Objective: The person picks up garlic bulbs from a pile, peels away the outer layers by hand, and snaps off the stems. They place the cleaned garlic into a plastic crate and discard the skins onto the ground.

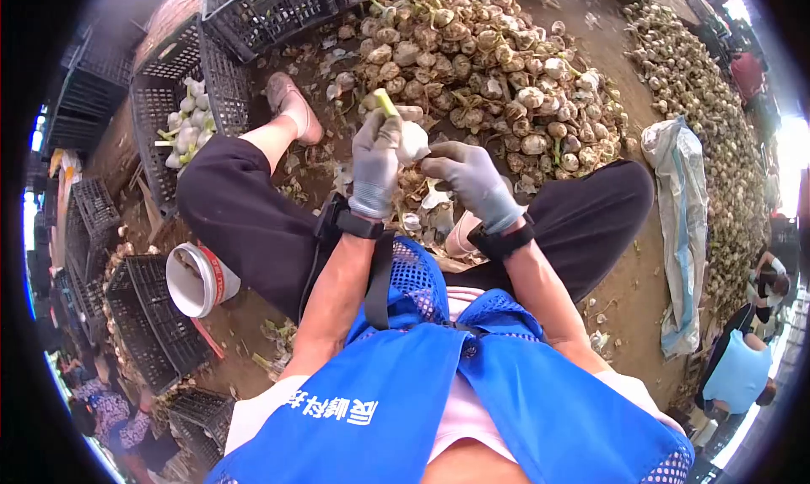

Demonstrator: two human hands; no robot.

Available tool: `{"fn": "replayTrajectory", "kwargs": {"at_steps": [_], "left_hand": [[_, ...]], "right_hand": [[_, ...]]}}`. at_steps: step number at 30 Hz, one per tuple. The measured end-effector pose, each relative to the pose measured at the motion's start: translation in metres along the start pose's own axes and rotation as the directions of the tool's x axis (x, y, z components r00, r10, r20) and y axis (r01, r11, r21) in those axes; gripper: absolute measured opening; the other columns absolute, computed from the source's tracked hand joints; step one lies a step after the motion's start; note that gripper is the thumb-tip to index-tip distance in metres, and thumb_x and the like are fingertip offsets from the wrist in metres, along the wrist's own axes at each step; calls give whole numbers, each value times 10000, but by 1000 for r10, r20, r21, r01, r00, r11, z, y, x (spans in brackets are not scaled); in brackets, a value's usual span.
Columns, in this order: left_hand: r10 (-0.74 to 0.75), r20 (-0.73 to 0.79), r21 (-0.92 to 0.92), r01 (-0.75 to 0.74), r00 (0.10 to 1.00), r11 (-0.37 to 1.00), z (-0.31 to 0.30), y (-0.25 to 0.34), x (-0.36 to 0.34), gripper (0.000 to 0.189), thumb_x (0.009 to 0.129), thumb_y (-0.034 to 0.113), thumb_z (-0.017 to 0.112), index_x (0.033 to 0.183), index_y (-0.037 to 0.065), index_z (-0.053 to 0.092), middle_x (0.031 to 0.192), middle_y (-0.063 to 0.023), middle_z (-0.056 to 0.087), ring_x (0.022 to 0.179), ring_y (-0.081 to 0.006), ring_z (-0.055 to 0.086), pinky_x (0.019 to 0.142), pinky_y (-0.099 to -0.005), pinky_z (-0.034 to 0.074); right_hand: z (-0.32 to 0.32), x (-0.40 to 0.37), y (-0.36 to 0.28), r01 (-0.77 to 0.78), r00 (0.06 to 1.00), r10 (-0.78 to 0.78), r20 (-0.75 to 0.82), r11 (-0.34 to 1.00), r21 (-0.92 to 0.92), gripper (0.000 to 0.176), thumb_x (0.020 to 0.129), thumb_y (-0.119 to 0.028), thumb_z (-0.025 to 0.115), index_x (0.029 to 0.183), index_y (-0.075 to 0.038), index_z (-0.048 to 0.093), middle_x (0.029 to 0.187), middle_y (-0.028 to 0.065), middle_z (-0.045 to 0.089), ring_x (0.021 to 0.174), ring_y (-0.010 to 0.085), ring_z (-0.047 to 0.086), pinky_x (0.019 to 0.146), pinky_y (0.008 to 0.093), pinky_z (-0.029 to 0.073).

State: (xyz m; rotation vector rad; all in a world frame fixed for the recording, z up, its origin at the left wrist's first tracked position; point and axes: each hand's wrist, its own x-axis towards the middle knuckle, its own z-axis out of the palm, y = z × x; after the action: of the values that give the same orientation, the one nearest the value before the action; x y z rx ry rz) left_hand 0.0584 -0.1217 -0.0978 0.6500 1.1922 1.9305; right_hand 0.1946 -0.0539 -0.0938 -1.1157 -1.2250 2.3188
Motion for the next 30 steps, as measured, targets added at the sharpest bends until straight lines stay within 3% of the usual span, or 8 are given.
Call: {"fn": "replayTrajectory", "kwargs": {"at_steps": [2, 6, 10, 16, 20, 23, 28, 30], "left_hand": [[78, 18, 129, -80, 997, 988, 6, -5, -2, 216, 924, 174, 470, 1007, 1, 569, 931, -75, 609, 736, -101, 567, 592, -213, 461], [3, -41, 39, -1, 999, 999, 16, -3, -5, 178, 907, 168, 524, 971, 14, 585, 828, -33, 595, 691, -59, 524, 564, -196, 419], [-258, -73, -494, 190, 963, 849, -10, -24, 6, 362, 922, 370, 423, 794, 55, 550, 969, -170, 615, 751, -251, 620, 573, -321, 527], [-196, 62, -540, 198, 979, 818, -8, -12, 8, 473, 909, 430, 418, 848, -12, 574, 1005, -218, 596, 879, -274, 601, 758, -380, 512], [-61, 177, -54, 71, 982, 996, -3, -19, 7, 449, 884, 412, 501, 824, -23, 595, 915, -151, 618, 838, -176, 585, 722, -305, 489], [-210, -163, 356, 256, 964, 899, -14, -29, 5, 311, 901, 278, 515, 898, -18, 609, 832, -90, 624, 686, -115, 586, 578, -223, 481], [-372, -168, -251, 326, 913, 912, -28, -50, 4, 259, 912, 173, 460, 1047, -28, 553, 967, -119, 603, 818, -185, 594, 686, -289, 500], [-345, -126, -276, 301, 930, 913, -35, -59, 6, 257, 908, 162, 452, 1032, -39, 554, 969, -121, 599, 843, -195, 589, 783, -301, 480]], "right_hand": [[11, 7, 7, 324, 914, -404, -37, 783, -530, 212, 752, -135, 599, 842, 52, 643, 673, 100, 636, 616, 114, 591, 558, 246, 461], [17, 8, 5, 272, 893, -423, -156, 781, -562, 165, 721, -108, 598, 699, 49, 642, 577, 91, 611, 536, 108, 552, 535, 251, 439], [-14, 30, 45, -139, 987, 158, -15, 907, 397, 150, 753, -64, 565, 846, 22, 646, 812, 104, 655, 692, 187, 621, 625, 308, 511], [0, -4, -9, 43, 989, -34, 142, 997, -60, 230, 768, -50, 576, 986, 17, 602, 792, 30, 611, 743, 135, 609, 600, 232, 496], [-7, 5, -3, 80, 986, -38, 160, 962, -263, 141, 742, -92, 618, 849, -2, 633, 774, -4, 609, 685, 103, 578, 557, 234, 441], [-2, 12, -1, 468, 741, -652, 159, 333, -819, 114, 736, -71, 608, 792, 23, 640, 755, 20, 631, 632, 109, 573, 540, 264, 429], [-9, 22, 14, -30, 999, 20, 39, 967, 254, 284, 701, -56, 656, 963, 49, 622, 900, 48, 641, 712, 112, 573, 626, 223, 458], [-15, 27, 17, 53, 998, -49, 31, 987, -152, 289, 704, -81, 670, 959, 46, 623, 926, 67, 636, 723, 127, 580, 659, 239, 464]]}}
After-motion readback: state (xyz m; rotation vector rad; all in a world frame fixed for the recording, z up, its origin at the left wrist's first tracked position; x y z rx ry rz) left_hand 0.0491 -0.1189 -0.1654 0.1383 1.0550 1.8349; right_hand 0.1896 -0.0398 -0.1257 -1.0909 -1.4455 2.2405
